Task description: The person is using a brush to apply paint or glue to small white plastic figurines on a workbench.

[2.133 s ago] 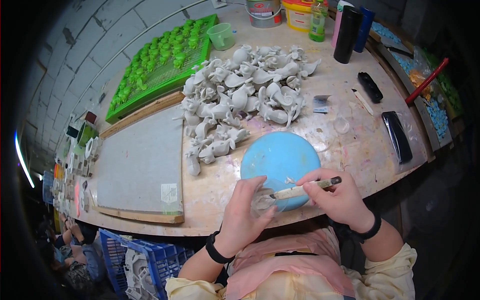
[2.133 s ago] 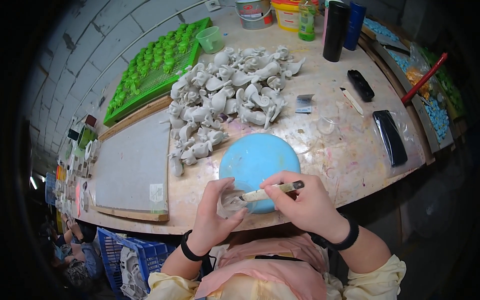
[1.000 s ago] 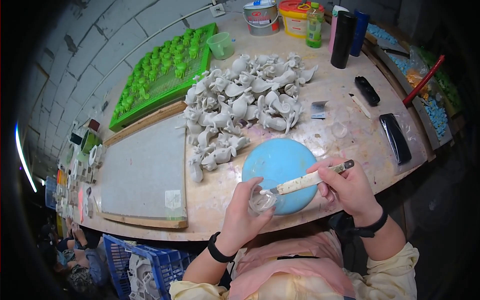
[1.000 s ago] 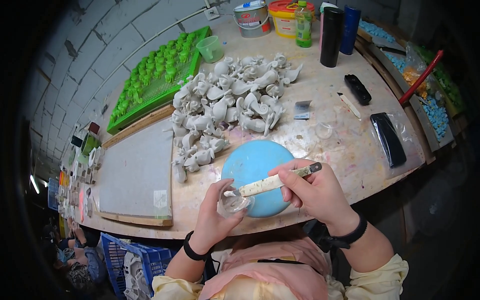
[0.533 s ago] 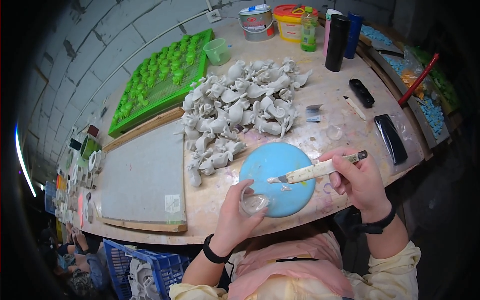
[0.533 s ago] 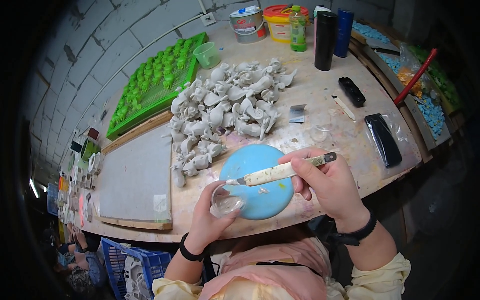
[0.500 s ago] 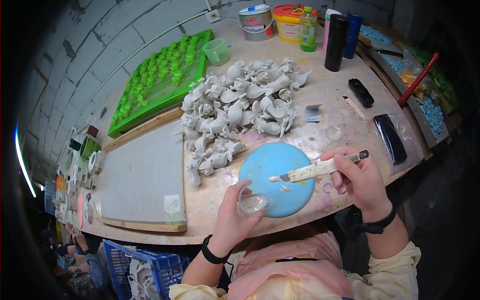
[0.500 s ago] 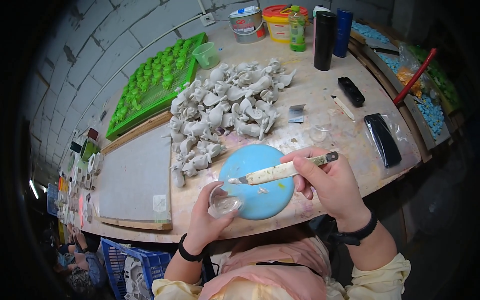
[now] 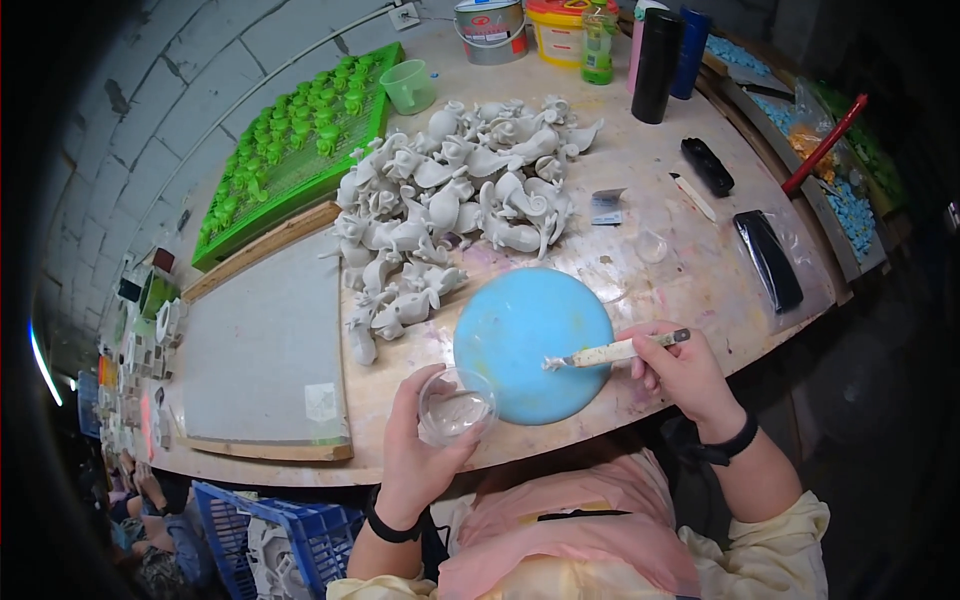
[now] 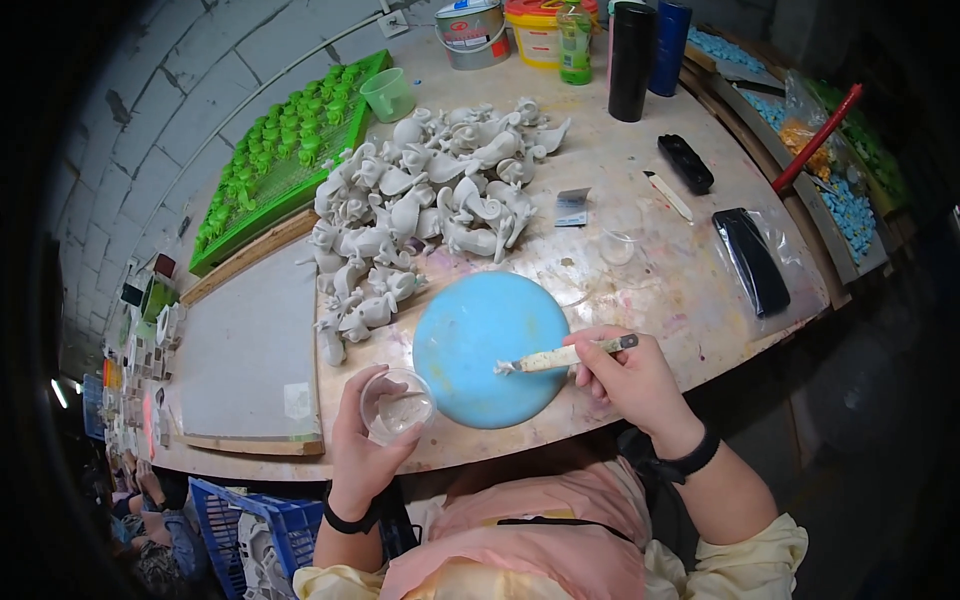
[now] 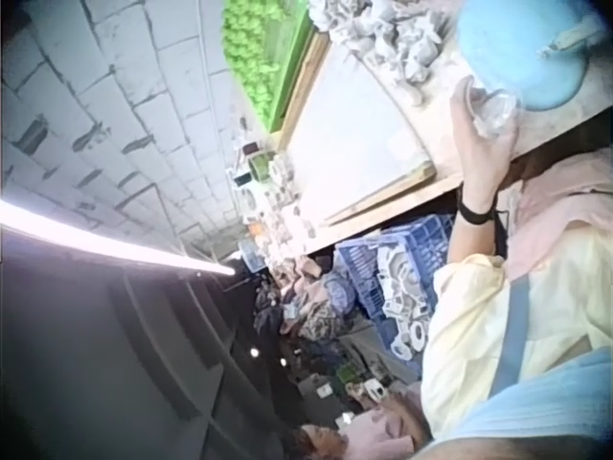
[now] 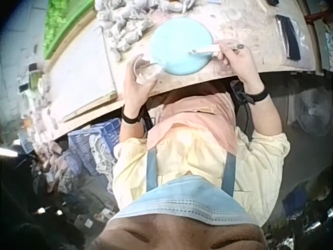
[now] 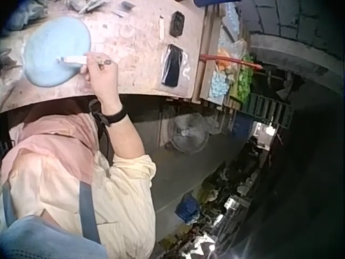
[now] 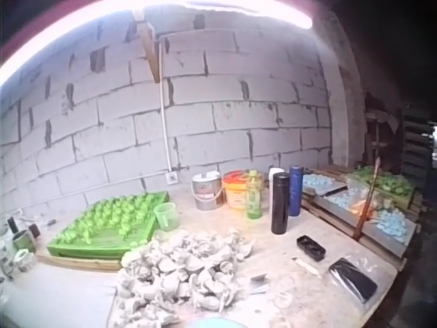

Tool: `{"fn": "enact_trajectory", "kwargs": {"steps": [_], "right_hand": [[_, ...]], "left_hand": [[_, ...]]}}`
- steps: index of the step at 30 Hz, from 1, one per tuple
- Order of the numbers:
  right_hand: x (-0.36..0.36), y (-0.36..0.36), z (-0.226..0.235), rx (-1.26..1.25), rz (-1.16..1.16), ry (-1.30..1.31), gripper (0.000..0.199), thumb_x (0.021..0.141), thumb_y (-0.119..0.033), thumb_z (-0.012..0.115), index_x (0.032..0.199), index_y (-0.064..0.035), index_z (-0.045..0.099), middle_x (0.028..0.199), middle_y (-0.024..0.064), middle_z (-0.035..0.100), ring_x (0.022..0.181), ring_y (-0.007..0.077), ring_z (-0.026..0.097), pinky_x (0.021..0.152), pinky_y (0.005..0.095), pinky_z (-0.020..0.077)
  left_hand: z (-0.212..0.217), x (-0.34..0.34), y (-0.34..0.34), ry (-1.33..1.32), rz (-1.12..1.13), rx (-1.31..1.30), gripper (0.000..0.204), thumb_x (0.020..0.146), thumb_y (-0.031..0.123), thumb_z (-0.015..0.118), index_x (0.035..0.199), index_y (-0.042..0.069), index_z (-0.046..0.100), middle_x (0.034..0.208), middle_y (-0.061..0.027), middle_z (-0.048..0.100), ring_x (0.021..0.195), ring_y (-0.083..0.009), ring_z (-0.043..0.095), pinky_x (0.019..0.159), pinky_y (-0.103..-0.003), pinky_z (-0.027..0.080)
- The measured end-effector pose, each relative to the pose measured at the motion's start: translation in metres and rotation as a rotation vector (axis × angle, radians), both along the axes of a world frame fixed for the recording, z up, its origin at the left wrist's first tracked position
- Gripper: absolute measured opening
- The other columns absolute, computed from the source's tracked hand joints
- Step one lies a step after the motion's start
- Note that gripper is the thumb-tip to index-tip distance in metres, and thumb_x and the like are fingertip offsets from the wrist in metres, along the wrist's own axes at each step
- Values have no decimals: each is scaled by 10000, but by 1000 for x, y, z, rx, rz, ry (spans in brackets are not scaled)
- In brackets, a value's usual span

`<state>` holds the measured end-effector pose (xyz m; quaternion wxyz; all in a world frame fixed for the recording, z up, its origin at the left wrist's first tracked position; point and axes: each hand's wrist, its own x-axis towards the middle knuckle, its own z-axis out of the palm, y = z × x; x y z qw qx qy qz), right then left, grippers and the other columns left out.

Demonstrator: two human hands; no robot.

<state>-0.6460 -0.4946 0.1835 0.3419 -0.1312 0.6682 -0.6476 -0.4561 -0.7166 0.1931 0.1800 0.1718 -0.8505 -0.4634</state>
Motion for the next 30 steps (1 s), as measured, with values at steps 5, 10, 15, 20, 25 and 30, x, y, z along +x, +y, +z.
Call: {"fn": "enact_trajectory", "kwargs": {"steps": [5,10,15,20,25,30], "right_hand": [[7,0,-7,21,-14,39,223,934,-141,517,1072,-4,626,687,-3,565,507,26,449,465,172,395],[29,7,-12,42,43,405,210,900,-77,540,1078,-35,643,725,44,575,564,93,482,509,223,408],[41,16,-25,103,318,1309,374,755,-13,617,1126,-62,608,742,86,516,636,224,523,559,321,446],[42,27,-31,155,373,1408,449,725,-22,616,1169,-70,574,748,73,478,651,236,517,558,336,451],[37,37,-30,134,303,1417,428,712,-17,615,1137,-65,595,748,81,472,632,234,515,540,330,444],[37,39,-34,131,310,1434,385,713,-51,621,1097,-63,608,758,84,486,631,244,522,537,335,440]], "left_hand": [[-2,2,3,-8,-3,40,676,655,-23,722,1251,42,410,1012,-83,550,997,-180,543,894,-313,437],[-3,6,3,28,10,62,641,657,10,733,1228,35,443,1000,-99,539,967,-202,545,871,-325,443],[-1,10,0,47,5,107,652,660,5,730,1239,41,434,980,-95,546,963,-190,545,864,-315,446],[10,9,-18,56,-54,211,653,659,1,737,1235,49,433,958,-74,564,958,-160,537,870,-296,431],[39,-14,-40,80,-137,285,645,684,9,745,1243,47,424,991,-81,557,954,-153,534,872,-282,414],[69,-67,-43,82,-158,391,621,722,11,717,1264,37,415,1069,-119,533,1009,-175,519,873,-299,426]]}}
